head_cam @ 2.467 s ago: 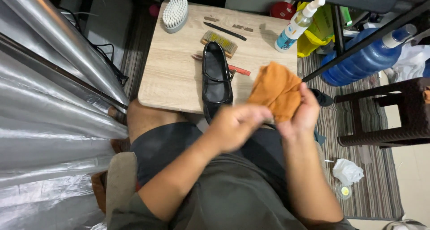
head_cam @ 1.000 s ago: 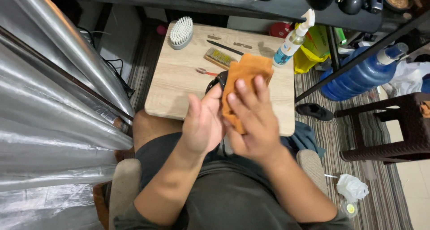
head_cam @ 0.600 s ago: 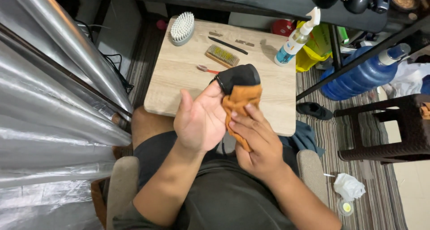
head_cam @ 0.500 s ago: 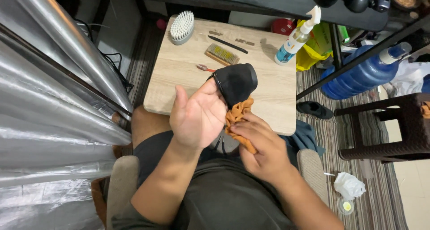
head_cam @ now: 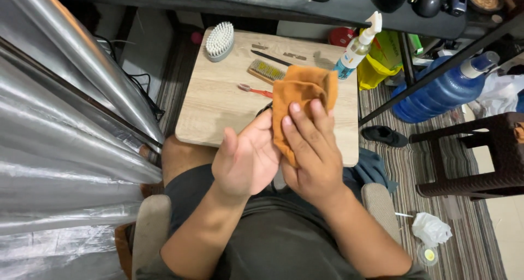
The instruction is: The person wipes a black shoe with an orange cloth, then sprays a cleaning solution onto the shoe and scrubs it with a toothbrush. The person continues to scrub the shoe repeatedly with the toothbrush.
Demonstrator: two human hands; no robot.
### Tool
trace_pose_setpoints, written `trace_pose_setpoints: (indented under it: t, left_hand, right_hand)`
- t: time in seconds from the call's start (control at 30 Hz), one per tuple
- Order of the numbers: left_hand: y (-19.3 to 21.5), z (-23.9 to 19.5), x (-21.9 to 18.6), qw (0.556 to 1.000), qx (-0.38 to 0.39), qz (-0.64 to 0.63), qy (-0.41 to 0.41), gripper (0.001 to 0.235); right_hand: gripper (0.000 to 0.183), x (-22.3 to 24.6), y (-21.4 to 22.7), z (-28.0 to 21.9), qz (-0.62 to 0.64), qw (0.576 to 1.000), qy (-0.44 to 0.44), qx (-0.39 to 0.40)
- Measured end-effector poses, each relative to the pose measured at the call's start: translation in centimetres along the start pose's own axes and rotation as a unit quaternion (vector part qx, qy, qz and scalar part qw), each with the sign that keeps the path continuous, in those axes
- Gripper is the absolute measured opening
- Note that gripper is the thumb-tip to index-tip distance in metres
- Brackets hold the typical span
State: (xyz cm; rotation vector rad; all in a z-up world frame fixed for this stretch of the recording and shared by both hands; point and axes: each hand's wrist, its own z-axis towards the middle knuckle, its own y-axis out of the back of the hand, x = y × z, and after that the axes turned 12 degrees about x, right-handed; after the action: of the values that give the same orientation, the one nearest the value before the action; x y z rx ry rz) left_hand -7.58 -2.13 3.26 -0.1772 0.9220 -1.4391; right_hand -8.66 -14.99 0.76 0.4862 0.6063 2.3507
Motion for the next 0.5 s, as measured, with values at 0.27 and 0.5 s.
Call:
trace_pose_setpoints:
  t: [0.27,0.5]
  left_hand:
    - [1.6,-1.1,0.8,0.999,-0.028,-0.032,-0.009,0.097]
    - [2.6,-0.8,0.7,0.994,-0.081,-0.071,0.013,0.099]
  right_hand:
    - [0.029,-1.0,-1.7,-4.2,0.02,1.0,-0.01,0.019]
    - [0.024,-0.9,-2.3,-5.2,0.07,0.997,-0.03,-0.021]
